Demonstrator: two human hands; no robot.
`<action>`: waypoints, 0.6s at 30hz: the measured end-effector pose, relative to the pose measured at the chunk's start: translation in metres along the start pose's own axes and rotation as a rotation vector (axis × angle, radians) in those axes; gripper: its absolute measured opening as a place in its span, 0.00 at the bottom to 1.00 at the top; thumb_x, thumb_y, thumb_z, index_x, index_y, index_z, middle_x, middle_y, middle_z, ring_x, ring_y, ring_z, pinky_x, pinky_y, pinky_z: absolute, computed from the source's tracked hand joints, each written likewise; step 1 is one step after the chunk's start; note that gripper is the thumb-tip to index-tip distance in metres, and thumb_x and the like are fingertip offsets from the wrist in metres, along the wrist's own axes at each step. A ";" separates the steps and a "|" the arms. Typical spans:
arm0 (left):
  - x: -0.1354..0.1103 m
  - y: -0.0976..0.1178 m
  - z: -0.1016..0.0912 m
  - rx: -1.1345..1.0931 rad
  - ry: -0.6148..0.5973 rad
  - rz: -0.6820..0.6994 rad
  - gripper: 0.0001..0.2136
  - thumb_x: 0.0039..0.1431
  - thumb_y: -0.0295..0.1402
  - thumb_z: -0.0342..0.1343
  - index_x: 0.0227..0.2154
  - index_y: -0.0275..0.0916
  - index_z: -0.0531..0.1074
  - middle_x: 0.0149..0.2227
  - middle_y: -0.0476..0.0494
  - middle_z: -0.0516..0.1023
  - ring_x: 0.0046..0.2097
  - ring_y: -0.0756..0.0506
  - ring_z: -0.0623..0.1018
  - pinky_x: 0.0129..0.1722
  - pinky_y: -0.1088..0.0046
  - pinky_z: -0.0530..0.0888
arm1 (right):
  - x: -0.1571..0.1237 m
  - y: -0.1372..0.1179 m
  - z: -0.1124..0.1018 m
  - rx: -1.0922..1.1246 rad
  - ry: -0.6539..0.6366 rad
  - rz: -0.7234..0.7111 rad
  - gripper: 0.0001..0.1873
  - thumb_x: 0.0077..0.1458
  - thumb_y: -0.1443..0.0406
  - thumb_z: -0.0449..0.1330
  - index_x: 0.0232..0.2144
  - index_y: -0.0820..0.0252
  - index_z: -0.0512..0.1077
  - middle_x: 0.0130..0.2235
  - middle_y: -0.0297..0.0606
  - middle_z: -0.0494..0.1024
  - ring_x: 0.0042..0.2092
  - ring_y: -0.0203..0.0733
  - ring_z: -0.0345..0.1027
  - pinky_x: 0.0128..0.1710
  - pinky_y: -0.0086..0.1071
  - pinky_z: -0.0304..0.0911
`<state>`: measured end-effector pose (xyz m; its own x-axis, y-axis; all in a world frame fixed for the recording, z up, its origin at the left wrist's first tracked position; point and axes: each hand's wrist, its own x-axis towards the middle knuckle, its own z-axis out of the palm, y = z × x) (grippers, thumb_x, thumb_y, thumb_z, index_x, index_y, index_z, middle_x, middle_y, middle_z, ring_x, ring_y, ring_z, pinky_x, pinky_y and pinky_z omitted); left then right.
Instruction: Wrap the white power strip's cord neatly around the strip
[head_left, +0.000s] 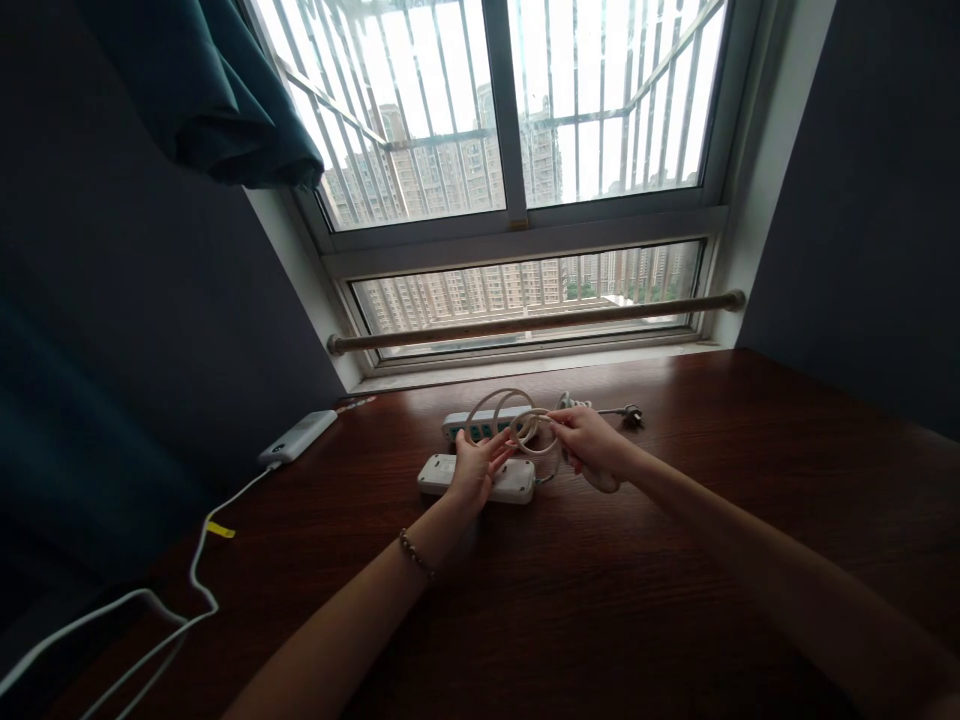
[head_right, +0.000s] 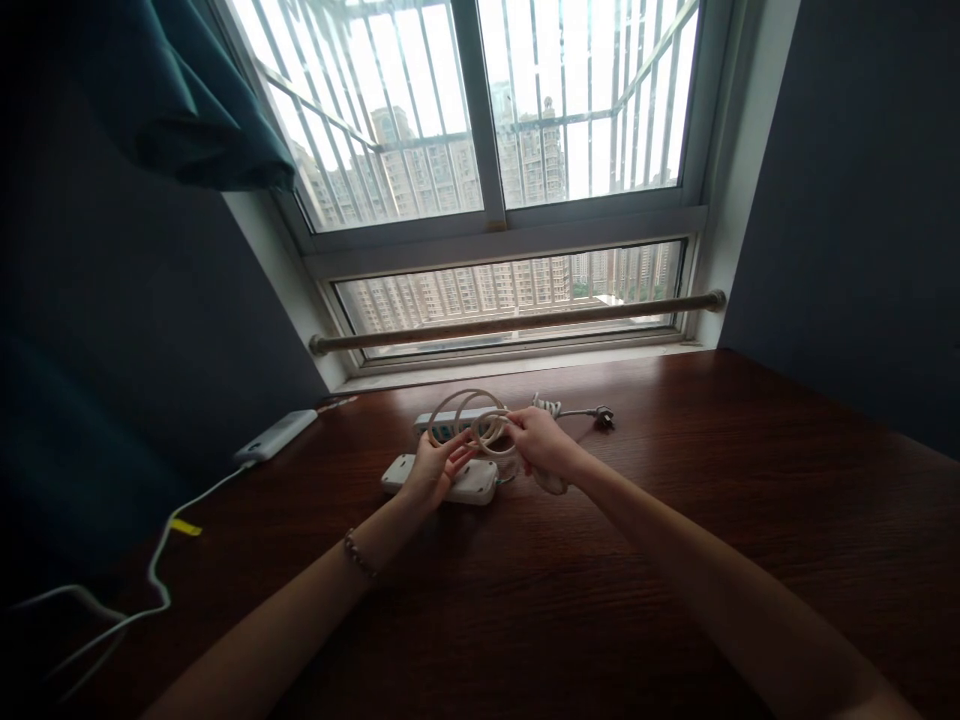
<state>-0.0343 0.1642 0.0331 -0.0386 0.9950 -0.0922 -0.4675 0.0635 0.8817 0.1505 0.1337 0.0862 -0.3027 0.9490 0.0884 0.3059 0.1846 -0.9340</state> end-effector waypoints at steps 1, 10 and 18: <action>0.001 0.002 0.000 0.048 -0.010 0.021 0.19 0.48 0.27 0.64 0.39 0.42 0.60 0.35 0.47 0.74 0.32 0.46 0.79 0.37 0.67 0.74 | 0.002 0.003 -0.001 0.018 0.012 0.016 0.11 0.54 0.65 0.49 0.28 0.64 0.70 0.13 0.25 0.60 0.13 0.31 0.56 0.11 0.23 0.54; 0.001 0.040 -0.013 0.593 -0.069 0.420 0.03 0.52 0.29 0.60 0.26 0.41 0.72 0.23 0.50 0.71 0.23 0.50 0.73 0.24 0.80 0.65 | 0.011 0.013 -0.012 0.269 -0.006 0.180 0.08 0.55 0.65 0.53 0.26 0.62 0.65 0.13 0.22 0.56 0.13 0.26 0.51 0.13 0.22 0.54; -0.017 0.060 -0.004 0.804 -0.147 0.782 0.06 0.49 0.30 0.62 0.32 0.45 0.76 0.33 0.45 0.73 0.40 0.43 0.70 0.47 0.72 0.64 | 0.010 0.019 0.005 0.487 -0.020 0.282 0.07 0.59 0.66 0.50 0.31 0.63 0.66 0.15 0.24 0.59 0.13 0.26 0.50 0.12 0.21 0.49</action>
<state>-0.0654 0.1509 0.0857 0.0574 0.7795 0.6237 0.3449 -0.6018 0.7204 0.1486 0.1457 0.0674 -0.2879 0.9387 -0.1897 -0.0737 -0.2192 -0.9729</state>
